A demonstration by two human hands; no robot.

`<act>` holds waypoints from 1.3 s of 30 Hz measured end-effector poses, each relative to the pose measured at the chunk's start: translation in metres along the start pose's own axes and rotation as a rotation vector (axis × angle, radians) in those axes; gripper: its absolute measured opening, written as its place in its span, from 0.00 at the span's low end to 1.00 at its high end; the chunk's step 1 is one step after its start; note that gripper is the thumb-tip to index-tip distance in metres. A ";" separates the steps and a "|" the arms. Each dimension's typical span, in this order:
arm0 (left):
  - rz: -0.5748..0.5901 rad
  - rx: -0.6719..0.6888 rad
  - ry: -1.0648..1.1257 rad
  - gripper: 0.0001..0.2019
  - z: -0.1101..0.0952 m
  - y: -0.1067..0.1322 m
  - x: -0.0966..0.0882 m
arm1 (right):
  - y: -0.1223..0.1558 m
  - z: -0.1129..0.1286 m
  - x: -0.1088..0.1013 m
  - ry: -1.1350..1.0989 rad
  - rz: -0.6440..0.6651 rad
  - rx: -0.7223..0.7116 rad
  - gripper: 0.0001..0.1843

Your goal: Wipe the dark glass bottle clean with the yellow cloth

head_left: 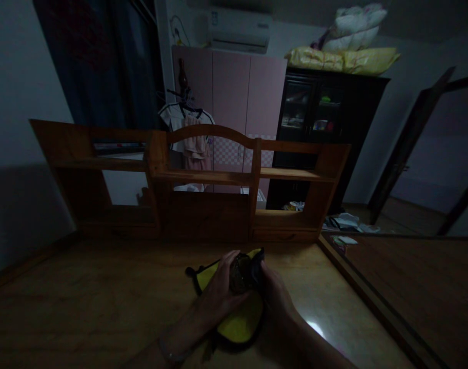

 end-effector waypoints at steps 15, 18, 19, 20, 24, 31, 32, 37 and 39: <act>0.185 0.186 -0.173 0.44 -0.014 0.006 0.014 | 0.004 -0.001 -0.001 0.139 0.098 -0.025 0.22; 0.253 0.201 -0.229 0.47 -0.014 0.009 0.018 | 0.006 0.004 -0.009 0.309 0.027 -0.134 0.20; 0.268 0.205 -0.229 0.47 -0.013 0.009 0.019 | 0.007 0.008 -0.012 0.372 0.006 -0.173 0.18; 0.277 0.212 -0.221 0.47 -0.012 0.009 0.019 | 0.008 0.012 -0.014 0.434 -0.006 -0.206 0.17; 0.268 0.248 -0.177 0.48 -0.013 0.009 0.019 | 0.010 0.022 -0.018 0.611 -0.044 -0.250 0.12; 0.227 0.237 -0.129 0.46 -0.023 0.006 0.014 | 0.008 0.011 -0.013 0.525 -0.016 -0.206 0.15; 0.217 0.244 -0.135 0.46 -0.023 0.006 0.014 | 0.006 0.009 -0.013 0.494 -0.009 -0.196 0.16; 0.153 0.221 -0.158 0.44 -0.019 0.005 0.009 | 0.001 0.000 -0.010 0.274 0.036 -0.107 0.19; 0.134 0.217 -0.159 0.43 -0.020 0.005 0.007 | 0.001 0.002 -0.007 0.200 0.056 -0.054 0.18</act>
Point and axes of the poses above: each hand's wrist, its own y-axis away from the middle knuckle, its own x-axis out of the palm, z = x × y, the point moved 6 cm from there along -y, towards the middle knuckle, and after that the axes turned 12 degrees about y, right-handed, at the moved point
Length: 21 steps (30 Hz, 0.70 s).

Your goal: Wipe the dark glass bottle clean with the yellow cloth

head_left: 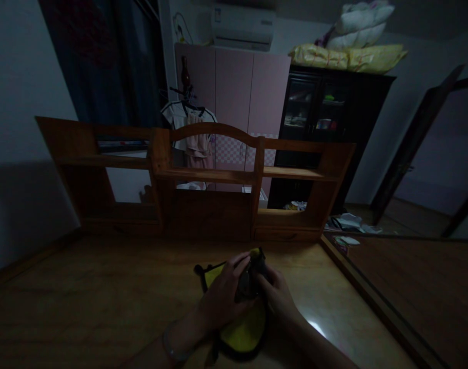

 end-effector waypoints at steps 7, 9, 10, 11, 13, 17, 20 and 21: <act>-0.025 0.060 -0.036 0.44 -0.002 0.002 -0.003 | 0.006 0.018 0.008 -0.145 0.114 0.081 0.25; 0.000 0.098 -0.079 0.44 -0.003 0.003 0.000 | 0.005 0.014 0.006 -0.131 0.119 0.079 0.28; 0.013 0.124 -0.108 0.43 -0.004 0.004 0.002 | 0.005 0.011 0.006 -0.125 0.116 0.075 0.29; 0.024 0.148 -0.137 0.43 -0.005 0.004 0.004 | 0.004 0.008 0.006 -0.118 0.112 0.070 0.30; 0.048 0.180 -0.183 0.41 -0.008 0.005 0.006 | 0.002 0.003 0.006 -0.108 0.104 0.048 0.30; 0.093 0.201 -0.212 0.40 -0.009 0.005 0.009 | -0.001 0.000 0.008 -0.110 0.107 -0.030 0.27; 0.097 0.203 -0.205 0.39 -0.009 0.005 0.009 | -0.001 0.001 0.008 -0.080 0.097 -0.063 0.25; 0.094 0.201 -0.201 0.39 -0.009 0.005 0.009 | 0.000 0.001 0.007 -0.069 0.091 -0.070 0.25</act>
Point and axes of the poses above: each hand's wrist, its own y-axis away from the middle knuckle, its own x-axis out of the palm, z = x × y, the point moved 6 cm from there along -y, towards the middle knuckle, and after that the axes turned 12 degrees about y, right-handed, at the moved point
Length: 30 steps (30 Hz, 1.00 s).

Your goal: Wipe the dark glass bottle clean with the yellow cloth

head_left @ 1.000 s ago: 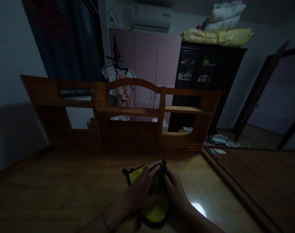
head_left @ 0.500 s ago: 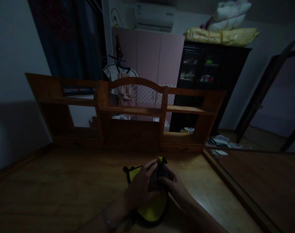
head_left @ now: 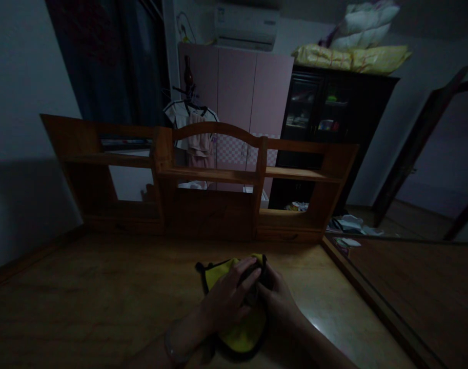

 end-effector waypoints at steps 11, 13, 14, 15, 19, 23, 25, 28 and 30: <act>-0.090 -0.044 0.100 0.41 0.004 0.000 -0.007 | 0.004 0.005 0.000 -0.297 0.093 0.118 0.21; -0.091 -0.048 0.111 0.42 0.005 0.001 -0.007 | 0.004 0.002 -0.002 -0.303 0.069 0.142 0.20; -0.090 -0.048 0.112 0.42 0.005 0.001 -0.007 | 0.004 0.002 -0.003 -0.276 0.048 0.147 0.19; -0.087 -0.050 0.114 0.42 0.005 0.001 -0.007 | 0.004 0.001 -0.004 -0.236 0.028 0.150 0.19; -0.076 -0.104 0.136 0.43 0.006 0.000 -0.007 | 0.005 0.000 -0.009 -0.029 -0.049 0.179 0.23; -0.060 -0.089 0.119 0.43 0.005 0.000 -0.007 | 0.005 0.004 -0.008 0.084 -0.056 0.117 0.24; -0.041 -0.066 0.088 0.43 0.003 0.000 -0.006 | 0.005 0.007 -0.005 0.113 -0.025 0.058 0.22; -0.030 -0.032 0.051 0.42 0.001 0.000 -0.005 | 0.004 0.012 -0.002 0.116 0.018 -0.011 0.19; -0.028 -0.018 0.035 0.41 -0.001 0.000 -0.005 | 0.004 0.013 -0.002 0.099 0.022 -0.032 0.18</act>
Point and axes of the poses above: each hand's wrist, its own y-axis away from the middle knuckle, its own x-axis out of the palm, z = x × y, the point moved 6 cm from there along -y, towards the middle knuckle, and after that the axes turned 12 degrees about y, right-handed, at the moved point
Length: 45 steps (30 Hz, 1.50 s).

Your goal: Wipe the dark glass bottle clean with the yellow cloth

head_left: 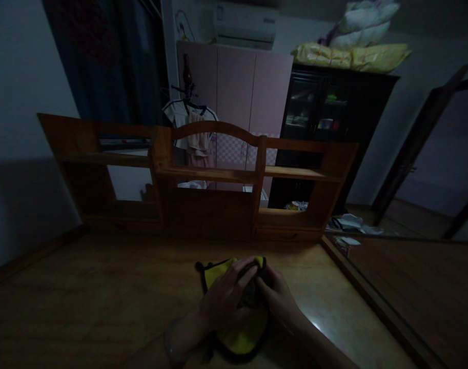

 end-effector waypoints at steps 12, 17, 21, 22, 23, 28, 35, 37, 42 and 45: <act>0.018 0.005 -0.033 0.39 -0.003 0.000 0.000 | -0.001 -0.005 0.000 -0.045 -0.045 0.038 0.20; 0.007 0.016 -0.050 0.38 -0.003 0.001 0.001 | 0.001 -0.006 -0.001 -0.053 -0.038 0.067 0.23; 0.014 0.027 -0.069 0.38 -0.003 0.000 0.001 | 0.001 -0.008 -0.001 -0.063 -0.020 0.043 0.23; 0.018 0.026 -0.073 0.38 -0.003 0.000 0.001 | 0.001 -0.010 -0.001 -0.059 -0.019 0.041 0.23; 0.022 0.022 -0.075 0.38 -0.003 0.000 0.001 | 0.000 -0.011 -0.001 -0.054 -0.022 0.041 0.23; 0.033 0.016 -0.049 0.39 -0.002 0.000 0.002 | 0.001 -0.011 -0.003 -0.059 -0.054 0.063 0.25; 0.023 0.041 -0.016 0.39 -0.002 0.001 0.002 | 0.003 -0.002 -0.003 -0.048 -0.067 0.088 0.22; 0.019 0.045 -0.011 0.39 -0.003 0.001 0.001 | 0.002 -0.002 -0.002 -0.060 -0.060 0.080 0.21; 0.012 0.045 -0.018 0.40 -0.004 0.000 -0.001 | 0.002 -0.001 0.003 -0.081 -0.019 0.027 0.20; 0.021 0.031 -0.025 0.40 -0.004 0.000 -0.001 | 0.004 -0.006 0.004 -0.055 -0.035 0.015 0.19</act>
Point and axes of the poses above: each hand's wrist, its own y-axis away from the middle knuckle, its own x-axis out of the palm, z = x × y, the point moved 6 cm from there along -y, towards the middle knuckle, and after that the axes turned 12 degrees about y, right-handed, at the moved point
